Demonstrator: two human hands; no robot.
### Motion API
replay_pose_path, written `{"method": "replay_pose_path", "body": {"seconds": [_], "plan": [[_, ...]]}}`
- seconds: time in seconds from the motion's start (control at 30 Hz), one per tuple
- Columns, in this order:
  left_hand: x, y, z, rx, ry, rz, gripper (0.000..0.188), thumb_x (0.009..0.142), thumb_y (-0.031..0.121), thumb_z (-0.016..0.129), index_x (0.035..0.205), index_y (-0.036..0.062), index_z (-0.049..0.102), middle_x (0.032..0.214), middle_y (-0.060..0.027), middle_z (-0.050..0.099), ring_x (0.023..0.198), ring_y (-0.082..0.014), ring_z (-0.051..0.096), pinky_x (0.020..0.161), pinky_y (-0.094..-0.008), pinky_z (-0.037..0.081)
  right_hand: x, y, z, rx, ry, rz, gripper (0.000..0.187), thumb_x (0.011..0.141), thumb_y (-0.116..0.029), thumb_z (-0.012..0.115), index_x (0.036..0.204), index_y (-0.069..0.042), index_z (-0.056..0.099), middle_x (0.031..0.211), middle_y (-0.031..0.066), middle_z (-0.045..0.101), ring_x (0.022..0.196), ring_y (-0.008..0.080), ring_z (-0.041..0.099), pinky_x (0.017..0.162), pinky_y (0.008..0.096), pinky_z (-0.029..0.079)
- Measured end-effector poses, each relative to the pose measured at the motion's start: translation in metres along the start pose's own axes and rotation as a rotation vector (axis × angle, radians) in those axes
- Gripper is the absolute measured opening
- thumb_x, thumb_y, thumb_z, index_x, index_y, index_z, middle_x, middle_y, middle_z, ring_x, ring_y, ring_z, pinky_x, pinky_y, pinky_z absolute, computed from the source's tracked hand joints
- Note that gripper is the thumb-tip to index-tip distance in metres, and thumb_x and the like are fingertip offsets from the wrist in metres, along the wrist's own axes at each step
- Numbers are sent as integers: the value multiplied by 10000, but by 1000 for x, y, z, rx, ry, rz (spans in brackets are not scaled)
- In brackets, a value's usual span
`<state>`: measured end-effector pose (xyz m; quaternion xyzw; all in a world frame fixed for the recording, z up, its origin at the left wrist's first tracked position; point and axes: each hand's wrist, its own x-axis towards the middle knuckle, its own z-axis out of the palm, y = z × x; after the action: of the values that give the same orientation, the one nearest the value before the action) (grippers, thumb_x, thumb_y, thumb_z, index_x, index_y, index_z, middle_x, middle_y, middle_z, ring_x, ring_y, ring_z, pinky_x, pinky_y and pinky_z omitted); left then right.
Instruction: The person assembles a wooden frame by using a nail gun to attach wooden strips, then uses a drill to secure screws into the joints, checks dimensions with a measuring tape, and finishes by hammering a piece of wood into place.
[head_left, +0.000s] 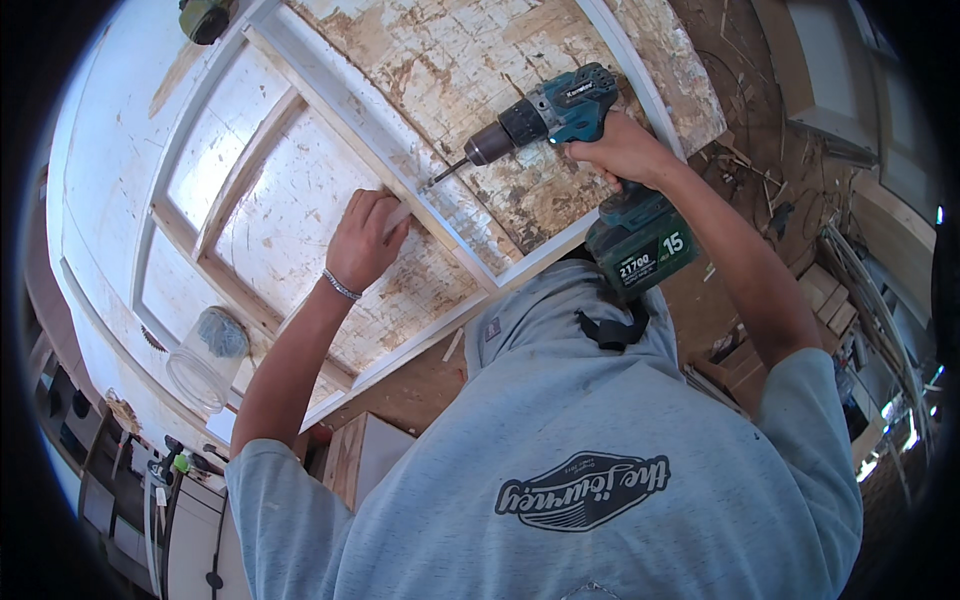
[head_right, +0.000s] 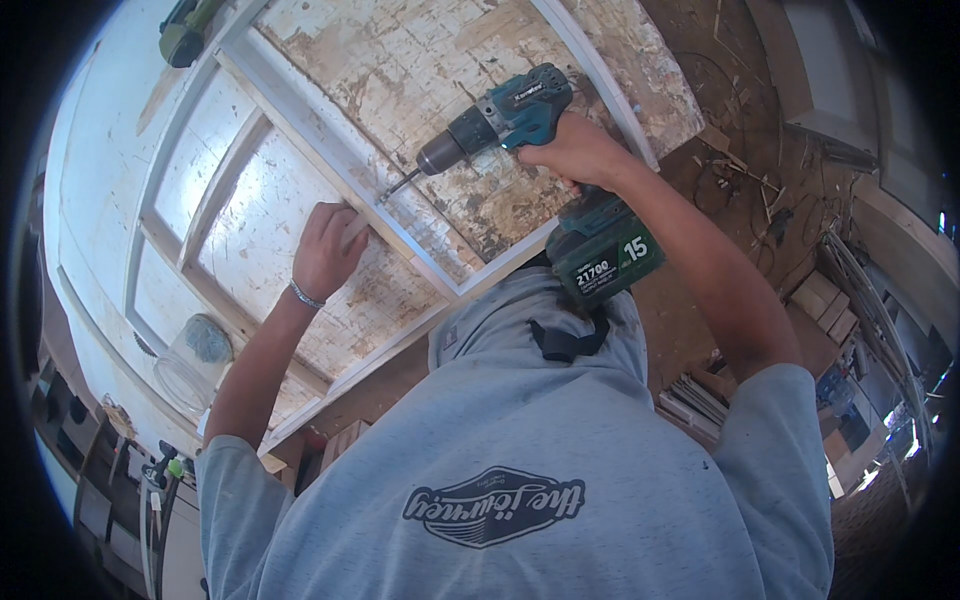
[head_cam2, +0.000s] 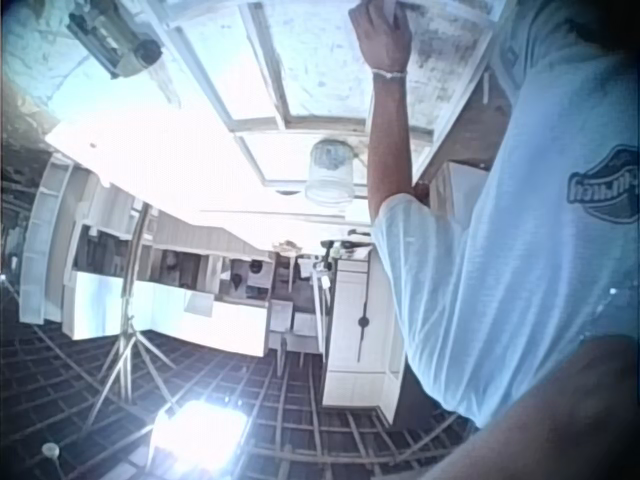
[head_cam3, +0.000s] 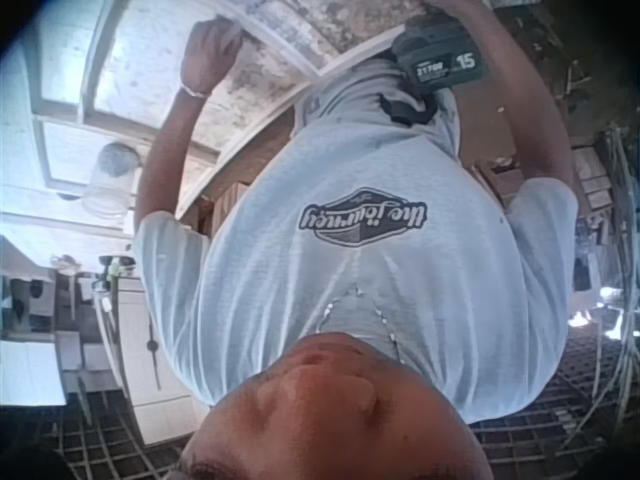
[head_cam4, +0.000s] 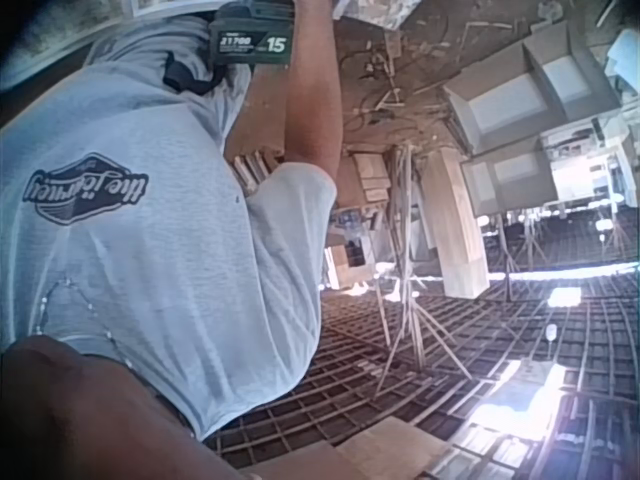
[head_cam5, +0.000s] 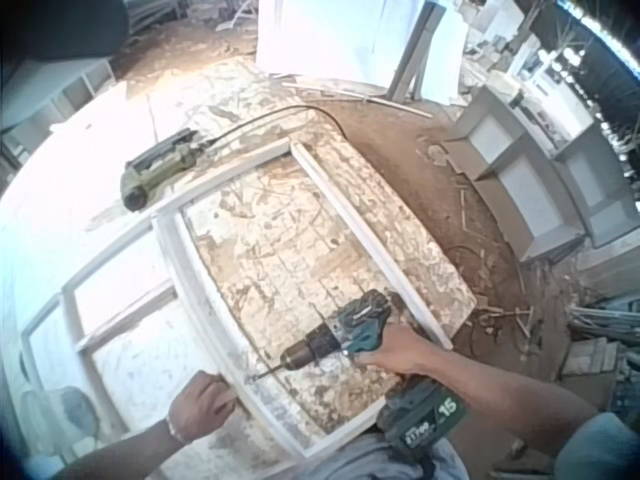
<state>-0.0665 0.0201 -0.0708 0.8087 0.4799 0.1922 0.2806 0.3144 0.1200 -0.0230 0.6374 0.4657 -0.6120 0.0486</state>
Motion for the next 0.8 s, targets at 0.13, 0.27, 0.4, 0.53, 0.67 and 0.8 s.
{"method": "replay_pose_path", "body": {"seconds": [0.13,0.27,0.4,0.53,0.67,0.8], "plan": [[-5,-3,-2,4,-4,-11,305,777,36,791,1034,-10,632,1069,-167,629,991,-352,615,874,-419,534,2,-1,4,-1,-23,-1,247,886,-243,715,894,-7,642,587,9,515,428,114,504,403,298,426],[-6,-3,-3,5,-8,-4,315,778,37,783,1047,-8,626,1090,-161,625,1004,-345,607,892,-410,529,1,-8,6,-37,-24,3,252,879,-253,721,896,-13,648,597,11,520,426,114,506,405,295,425],[-7,-4,-2,-10,-6,-3,301,786,25,781,1044,-14,632,1088,-173,623,1009,-360,615,877,-422,533,1,-10,8,-25,-20,19,245,879,-247,716,898,-12,648,604,11,522,427,114,506,407,293,424],[-6,-1,-4,-43,-10,-32,296,793,24,774,1051,-8,631,1101,-170,623,1024,-364,612,884,-428,528,4,-7,7,-52,-21,35,239,879,-242,711,899,-13,648,603,11,522,428,114,511,407,296,425],[-5,-2,-5,-38,-27,-37,293,802,35,773,1055,-6,631,1106,-169,623,1028,-365,609,893,-435,523,3,-8,10,-62,10,27,235,853,-232,702,864,-8,630,589,27,523,435,135,498,417,324,422],[-6,-3,-4,-37,-28,-42,289,807,43,773,1053,-6,630,1103,-170,621,1024,-364,608,893,-436,522,0,-15,12,-66,19,34,250,837,-235,700,850,3,623,596,38,533,445,147,492,424,339,422]]}}
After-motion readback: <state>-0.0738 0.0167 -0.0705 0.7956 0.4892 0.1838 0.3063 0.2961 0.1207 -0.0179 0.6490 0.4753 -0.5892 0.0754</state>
